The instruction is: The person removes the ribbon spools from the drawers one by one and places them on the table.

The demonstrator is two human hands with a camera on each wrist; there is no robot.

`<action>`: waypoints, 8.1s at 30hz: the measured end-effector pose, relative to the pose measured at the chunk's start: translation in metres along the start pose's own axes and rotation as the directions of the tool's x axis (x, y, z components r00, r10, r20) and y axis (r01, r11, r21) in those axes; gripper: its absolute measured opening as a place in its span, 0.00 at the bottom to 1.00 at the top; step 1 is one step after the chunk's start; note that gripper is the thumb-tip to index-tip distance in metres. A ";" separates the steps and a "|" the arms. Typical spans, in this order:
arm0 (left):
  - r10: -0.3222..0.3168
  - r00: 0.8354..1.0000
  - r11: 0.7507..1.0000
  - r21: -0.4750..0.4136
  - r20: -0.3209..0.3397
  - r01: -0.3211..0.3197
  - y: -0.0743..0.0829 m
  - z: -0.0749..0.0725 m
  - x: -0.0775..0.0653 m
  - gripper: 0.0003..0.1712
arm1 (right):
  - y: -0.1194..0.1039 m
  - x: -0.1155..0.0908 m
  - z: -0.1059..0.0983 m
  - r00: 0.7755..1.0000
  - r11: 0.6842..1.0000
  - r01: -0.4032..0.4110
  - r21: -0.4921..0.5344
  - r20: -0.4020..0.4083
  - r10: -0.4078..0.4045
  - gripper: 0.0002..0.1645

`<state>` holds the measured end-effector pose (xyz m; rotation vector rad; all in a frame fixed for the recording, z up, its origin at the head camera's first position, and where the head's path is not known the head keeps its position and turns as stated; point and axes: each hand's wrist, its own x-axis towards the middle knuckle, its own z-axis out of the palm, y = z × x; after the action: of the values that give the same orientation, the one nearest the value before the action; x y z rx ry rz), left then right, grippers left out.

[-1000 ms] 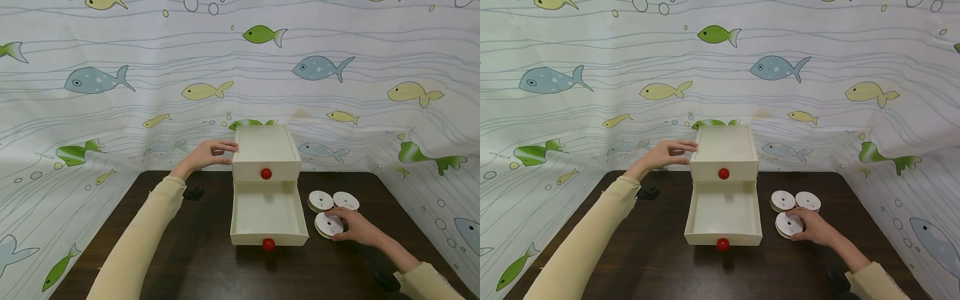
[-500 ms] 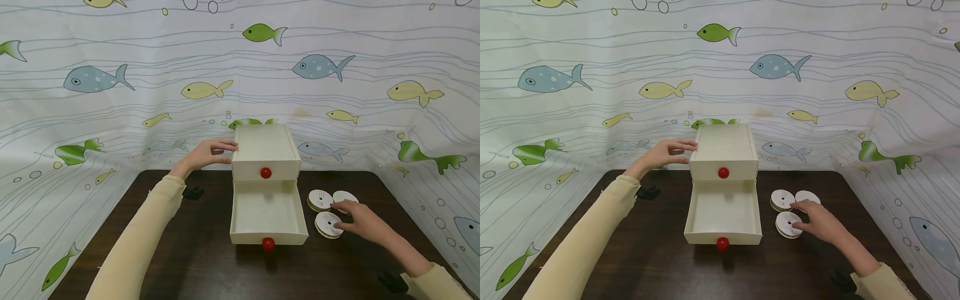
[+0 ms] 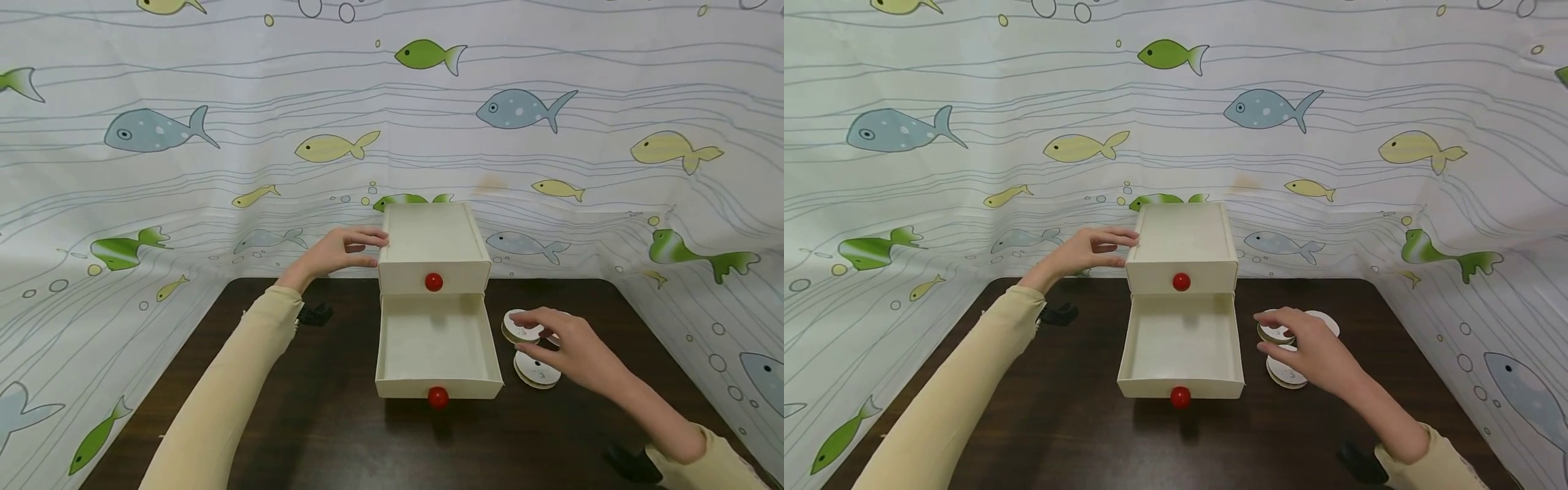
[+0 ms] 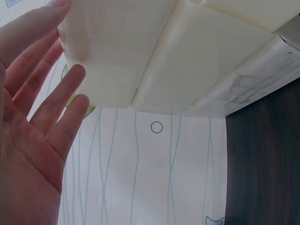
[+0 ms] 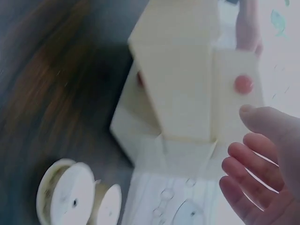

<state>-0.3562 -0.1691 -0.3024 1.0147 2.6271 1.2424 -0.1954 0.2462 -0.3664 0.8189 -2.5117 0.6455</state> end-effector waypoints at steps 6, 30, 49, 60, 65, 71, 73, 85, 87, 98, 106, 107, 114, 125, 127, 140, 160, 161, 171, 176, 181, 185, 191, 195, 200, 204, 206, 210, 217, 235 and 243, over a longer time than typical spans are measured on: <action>0.002 1.000 1.000 0.005 0.005 -0.002 0.001 0.001 0.001 0.25 | -0.028 0.007 -0.001 0.995 0.988 0.086 0.129 -0.064 -0.078 0.30; 0.014 1.000 0.999 0.039 0.013 -0.015 0.003 -0.001 0.000 0.26 | -0.092 -0.018 0.047 0.998 0.903 -0.005 0.429 0.053 -0.020 0.14; 0.032 0.999 0.998 0.047 0.005 -0.032 -0.003 0.000 0.002 0.25 | -0.091 -0.036 0.098 0.985 0.847 -0.161 0.507 0.036 0.166 0.14; 0.034 0.999 0.999 0.034 -0.001 -0.033 -0.004 0.000 0.002 0.24 | -0.094 -0.038 0.115 0.967 0.838 -0.134 0.529 -0.113 0.227 0.15; 0.032 1.000 0.999 0.029 0.000 -0.032 -0.003 0.001 0.002 0.25 | -0.094 -0.036 0.117 0.965 0.849 -0.101 0.519 -0.156 0.210 0.15; 0.017 1.000 1.000 0.022 -0.003 -0.017 -0.002 0.001 0.001 0.24 | -0.091 -0.030 0.116 0.966 0.859 -0.074 0.507 -0.179 0.188 0.14; 0.013 1.000 1.000 0.023 -0.005 -0.013 0.000 0.001 0.001 0.24 | -0.090 -0.027 0.117 0.966 0.861 -0.062 0.505 -0.186 0.178 0.15; 0.000 1.000 0.999 0.051 0.000 0.000 0.003 0.002 0.003 0.24 | -0.070 -0.004 0.117 0.966 0.860 -0.089 0.502 -0.165 0.197 0.15; 0.002 1.000 0.999 0.049 0.001 -0.002 0.001 0.002 0.004 0.24 | -0.067 -0.001 0.116 0.966 0.858 -0.094 0.504 -0.162 0.201 0.15; 0.012 1.000 0.998 -0.065 0.019 -0.011 -0.002 0.000 0.002 0.25 | -0.059 0.012 0.116 0.965 0.848 -0.135 0.513 -0.126 0.230 0.15; 0.024 1.000 0.997 -0.067 0.012 -0.023 -0.003 0.002 0.001 0.25 | -0.050 0.021 0.119 0.966 0.858 -0.132 0.496 -0.129 0.223 0.14; 0.021 1.000 0.998 -0.066 0.011 -0.021 -0.003 0.003 0.001 0.25 | -0.050 0.023 0.119 0.965 0.858 -0.134 0.496 -0.130 0.226 0.14; 0.015 1.000 0.997 -0.073 0.012 -0.014 -0.002 0.004 0.000 0.26 | -0.043 0.029 0.119 0.967 0.866 -0.146 0.479 -0.116 0.227 0.14; 0.005 1.000 0.998 -0.065 0.025 -0.003 0.001 -0.001 0.003 0.26 | -0.039 0.036 0.118 0.969 0.863 -0.156 0.480 -0.095 0.228 0.14; -0.007 0.999 0.999 -0.053 0.033 0.009 0.002 -0.002 0.004 0.29 | -0.039 0.036 0.117 0.969 0.860 -0.160 0.485 -0.088 0.230 0.14; -0.059 0.992 0.997 0.047 0.111 0.054 0.007 -0.010 0.008 0.35 | -0.033 0.042 0.122 0.967 0.862 -0.172 0.477 -0.083 0.240 0.13; -0.020 0.992 0.991 0.136 0.127 0.003 0.009 -0.012 0.011 0.33 | -0.017 0.063 0.132 0.951 0.841 -0.186 0.509 -0.122 0.284 0.12; -0.021 0.992 0.990 0.140 0.128 0.003 0.008 -0.012 0.011 0.32 | -0.017 0.064 0.133 0.950 0.841 -0.189 0.507 -0.122 0.287 0.12; -0.044 0.993 0.986 0.166 0.112 0.025 0.011 -0.014 0.011 0.32 | -0.015 0.073 0.134 0.943 0.835 -0.222 0.503 -0.108 0.316 0.12; -0.040 0.993 0.986 0.167 0.113 0.021 0.010 -0.014 0.012 0.32 | -0.013 0.072 0.133 0.946 0.834 -0.199 0.515 -0.120 0.300 0.12; -0.042 0.993 0.984 0.179 0.107 0.022 0.009 -0.014 0.012 0.32 | -0.013 0.073 0.133 0.944 0.830 -0.212 0.517 -0.110 0.310 0.12; -0.048 0.994 0.986 0.164 0.093 0.032 0.008 -0.013 0.011 0.32 | -0.014 0.074 0.133 0.943 0.827 -0.224 0.516 -0.100 0.317 0.12; -0.048 0.995 0.992 0.120 0.086 0.038 0.006 -0.011 0.010 0.33 | -0.013 0.072 0.134 0.944 0.829 -0.217 0.515 -0.106 0.314 0.12; -0.047 0.995 0.992 0.119 0.088 0.036 0.006 -0.012 0.009 0.33 | -0.013 0.068 0.136 0.940 0.835 -0.226 0.501 -0.112 0.321 0.12; -0.044 0.994 0.993 0.116 0.096 0.032 0.005 -0.012 0.009 0.33 | -0.012 0.061 0.141 0.932 0.836 -0.278 0.473 -0.078 0.354 0.11; -0.043 0.995 0.991 0.129 0.092 0.031 0.005 -0.012 0.009 0.33 | -0.010 0.057 0.145 0.923 0.833 -0.317 0.454 -0.057 0.382 0.11; -0.044 0.995 0.990 0.137 0.089 0.031 0.005 -0.012 0.009 0.33 | -0.009 0.055 0.148 0.918 0.831 -0.333 0.446 -0.047 0.394 0.11; -0.042 0.996 0.990 0.136 0.082 0.030 0.004 -0.012 0.009 0.33 | -0.008 0.052 0.155 0.911 0.822 -0.359 0.442 -0.025 0.412 0.10; -0.039 0.996 0.993 0.118 0.082 0.029 0.005 -0.010 0.009 0.32 | -0.011 0.051 0.165 0.901 0.814 -0.393 0.428 0.004 0.433 0.10; -0.039 0.997 0.997 0.072 0.066 0.034 0.001 -0.009 0.009 0.32 | -0.030 0.052 0.185 0.842 0.772 -0.435 0.464 -0.093 0.531 0.14; -0.039 0.997 0.998 0.057 0.064 0.036 0.000 -0.009 0.009 0.32 | -0.034 0.053 0.191 0.837 0.796 -0.433 0.424 -0.140 0.529 0.17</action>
<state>-0.3659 -0.1697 -0.2947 0.9915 2.6327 1.1145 -0.2589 0.0949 -0.4829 0.1569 -2.3895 1.3490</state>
